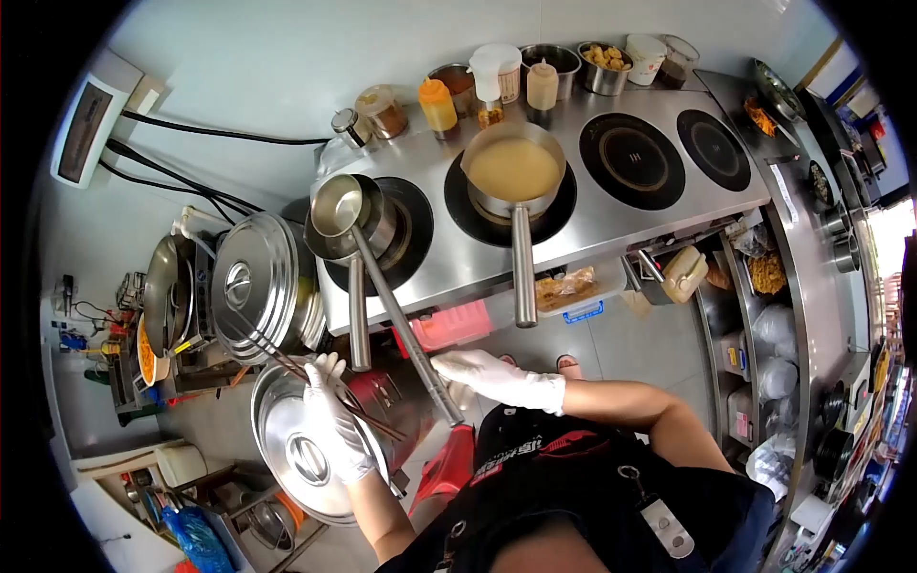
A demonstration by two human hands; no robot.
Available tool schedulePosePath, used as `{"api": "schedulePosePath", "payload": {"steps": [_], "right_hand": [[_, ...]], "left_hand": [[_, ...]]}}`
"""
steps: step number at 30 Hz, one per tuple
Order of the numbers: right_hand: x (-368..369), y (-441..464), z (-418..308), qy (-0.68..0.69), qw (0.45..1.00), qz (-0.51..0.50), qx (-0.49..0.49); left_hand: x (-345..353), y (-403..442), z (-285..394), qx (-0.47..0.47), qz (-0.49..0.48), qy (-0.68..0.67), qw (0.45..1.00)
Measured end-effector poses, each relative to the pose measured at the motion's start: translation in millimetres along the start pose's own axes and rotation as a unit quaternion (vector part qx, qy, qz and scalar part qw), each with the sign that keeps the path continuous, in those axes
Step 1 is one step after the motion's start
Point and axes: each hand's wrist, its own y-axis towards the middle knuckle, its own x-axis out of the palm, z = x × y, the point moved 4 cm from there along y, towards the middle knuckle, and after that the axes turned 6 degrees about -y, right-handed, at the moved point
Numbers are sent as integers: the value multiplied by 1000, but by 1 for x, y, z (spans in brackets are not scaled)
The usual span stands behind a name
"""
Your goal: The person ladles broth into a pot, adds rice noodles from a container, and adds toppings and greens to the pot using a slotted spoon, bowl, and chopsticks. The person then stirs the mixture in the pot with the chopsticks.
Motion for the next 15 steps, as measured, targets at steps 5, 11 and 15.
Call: {"api": "schedulePosePath", "payload": {"steps": [5, 11, 15], "right_hand": [[-100, -65, 73, 3, 996, 39, 83], [-273, -24, 194, 65, 928, 353, 101], [-293, 32, 214, 121, 916, 376, 73]], "left_hand": [[3, -65, 34, 68, 146, 92, 983], [7, -132, 35, 156, 206, 112, 960], [34, -171, 27, 132, 208, 153, 957]]}}
